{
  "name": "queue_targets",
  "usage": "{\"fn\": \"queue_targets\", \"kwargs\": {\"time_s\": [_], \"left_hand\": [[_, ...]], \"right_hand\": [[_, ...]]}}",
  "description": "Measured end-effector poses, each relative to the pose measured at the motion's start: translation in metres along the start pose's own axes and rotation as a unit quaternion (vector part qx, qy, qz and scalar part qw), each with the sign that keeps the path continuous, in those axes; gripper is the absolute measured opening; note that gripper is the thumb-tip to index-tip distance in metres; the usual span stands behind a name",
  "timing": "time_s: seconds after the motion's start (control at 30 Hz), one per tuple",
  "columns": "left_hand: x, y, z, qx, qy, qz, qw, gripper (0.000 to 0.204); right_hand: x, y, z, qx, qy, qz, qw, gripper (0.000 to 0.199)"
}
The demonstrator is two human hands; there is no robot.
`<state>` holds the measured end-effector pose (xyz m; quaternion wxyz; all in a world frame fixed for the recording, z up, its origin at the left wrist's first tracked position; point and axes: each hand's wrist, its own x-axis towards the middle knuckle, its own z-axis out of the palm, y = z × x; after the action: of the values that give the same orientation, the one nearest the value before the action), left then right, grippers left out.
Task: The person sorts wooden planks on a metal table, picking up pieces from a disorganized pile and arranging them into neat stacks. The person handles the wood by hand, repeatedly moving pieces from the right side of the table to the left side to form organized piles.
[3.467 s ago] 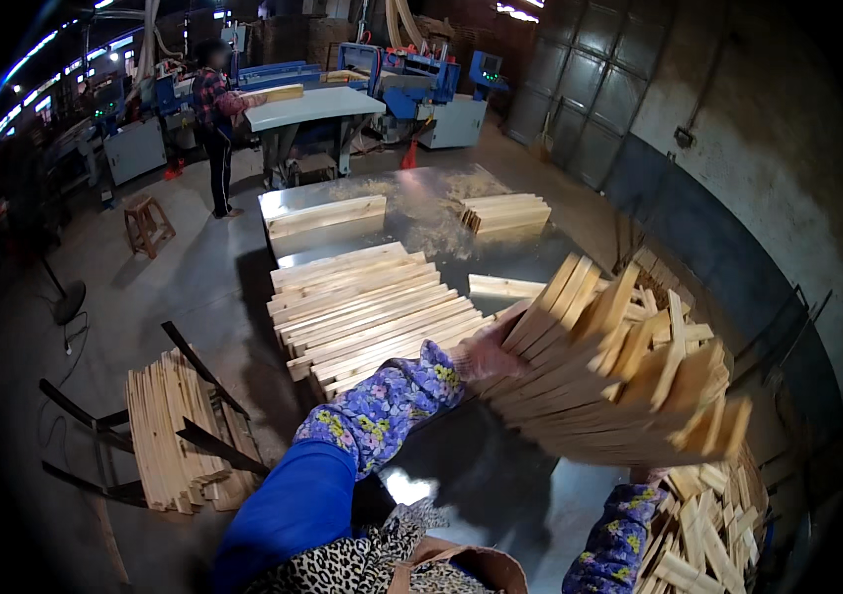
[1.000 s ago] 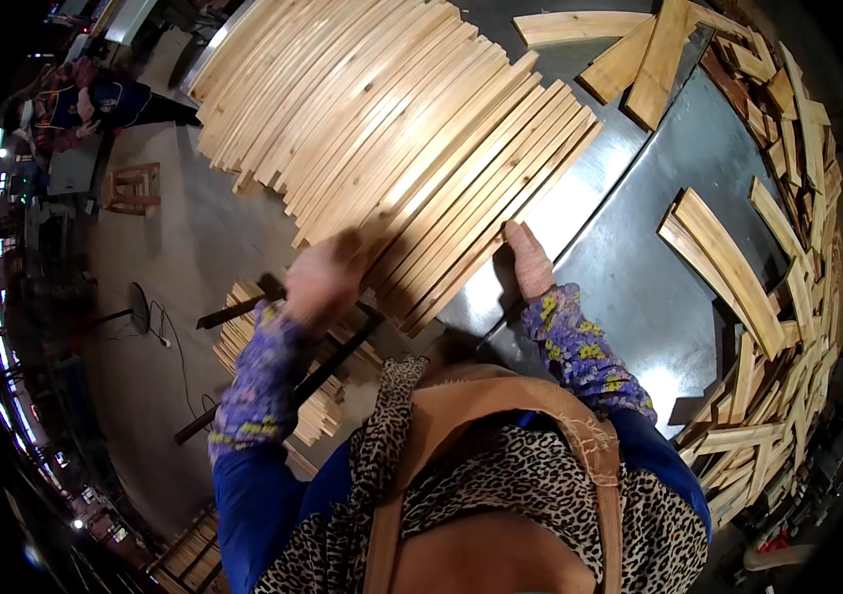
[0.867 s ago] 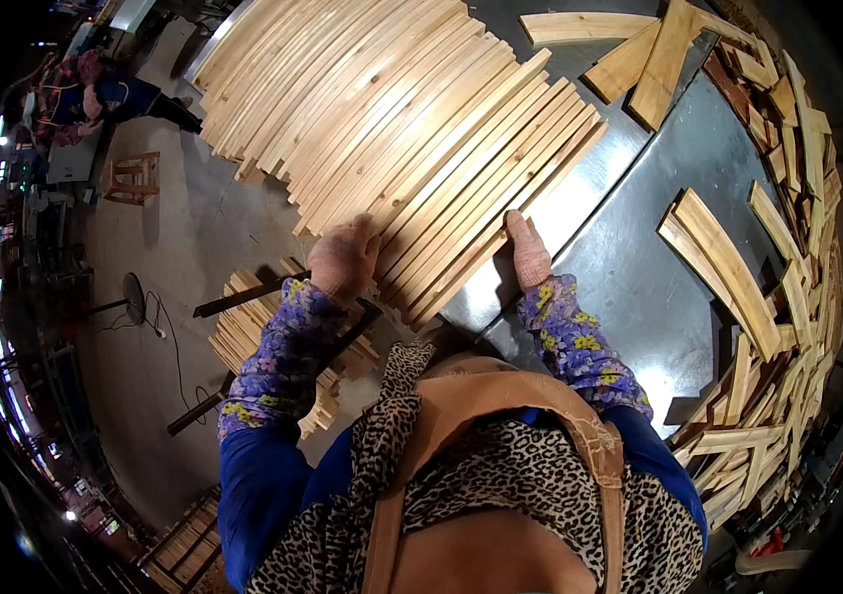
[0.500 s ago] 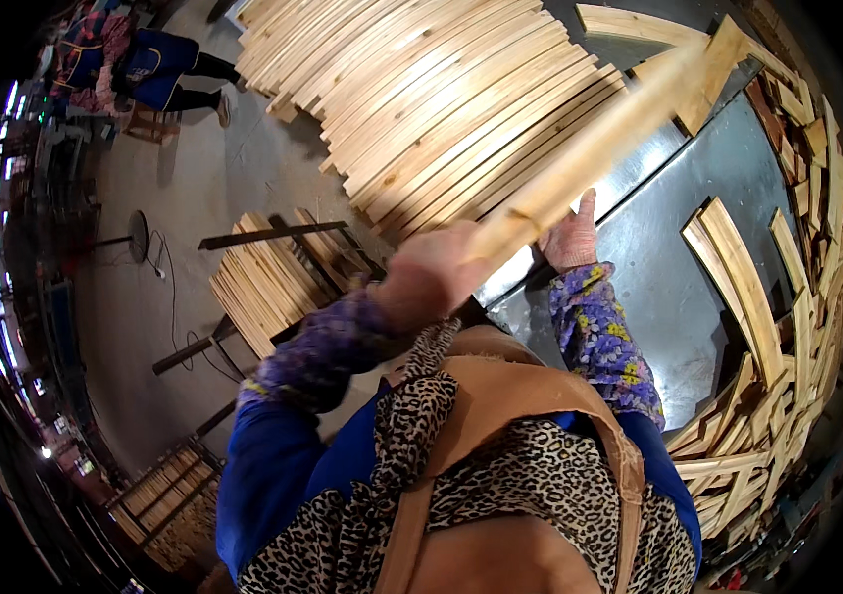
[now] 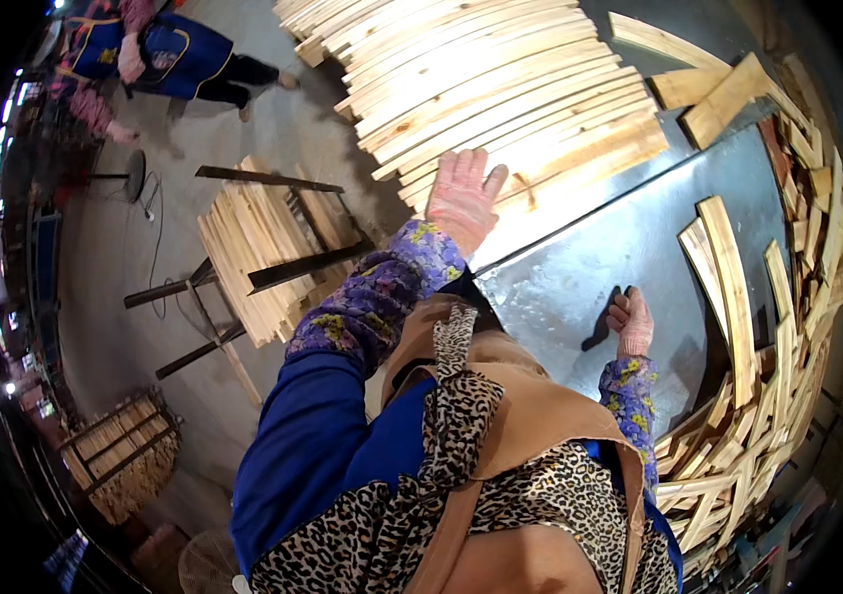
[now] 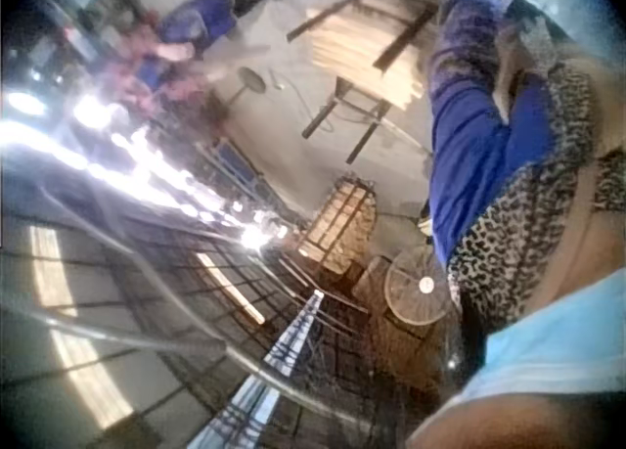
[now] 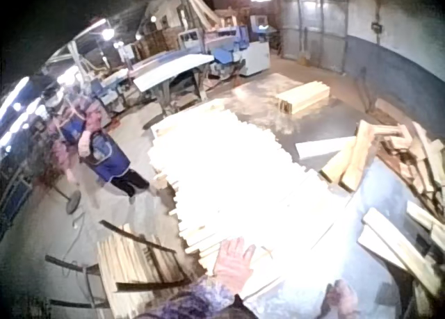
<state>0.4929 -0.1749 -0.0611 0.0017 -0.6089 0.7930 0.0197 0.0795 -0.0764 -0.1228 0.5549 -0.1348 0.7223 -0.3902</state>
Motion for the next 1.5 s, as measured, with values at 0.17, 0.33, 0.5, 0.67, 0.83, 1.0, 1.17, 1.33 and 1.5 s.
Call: {"fn": "queue_targets", "kwargs": {"time_s": [0.17,0.33,0.5,0.67,0.83,1.0,1.17,1.33,1.5], "left_hand": [[0.014,-0.036,0.018,0.021,0.113,0.016,0.993,0.059],[0.008,-0.086,0.061,0.064,0.115,0.022,0.991,0.061],[0.01,-0.054,-0.018,0.03,0.078,0.023,0.996,0.062],[-0.006,-0.011,0.0,-0.168,-0.004,0.177,0.97,0.068],[0.018,-0.038,0.015,0.026,-0.001,0.251,0.968,0.077],[0.038,-0.021,-0.025,0.071,-0.031,0.29,0.954,0.08],[0.051,-0.051,-0.048,-0.046,-0.032,0.151,0.987,0.068],[0.041,-0.057,-0.041,-0.098,0.056,0.186,0.976,0.066],[0.022,-0.05,-0.056,-0.028,0.074,0.172,0.982,0.066]], "right_hand": [[-0.019,-0.004,-0.009,-0.066,-0.028,-0.017,0.997,0.071],[-0.022,-0.018,-0.03,-0.31,0.091,-0.248,0.913,0.069],[-0.033,-0.136,-0.082,-0.689,0.22,-0.211,0.658,0.088],[0.0,-0.18,-0.147,-0.709,0.227,-0.186,0.641,0.101],[-0.014,-0.205,-0.124,-0.706,0.134,-0.163,0.676,0.076],[-0.048,-0.197,-0.063,-0.581,-0.04,-0.118,0.804,0.071],[-0.029,-0.149,0.077,-0.397,-0.142,-0.007,0.907,0.061],[-0.057,-0.103,0.268,-0.433,-0.238,-0.151,0.856,0.102],[-0.018,-0.127,0.201,-0.484,-0.191,-0.237,0.821,0.069]]}}
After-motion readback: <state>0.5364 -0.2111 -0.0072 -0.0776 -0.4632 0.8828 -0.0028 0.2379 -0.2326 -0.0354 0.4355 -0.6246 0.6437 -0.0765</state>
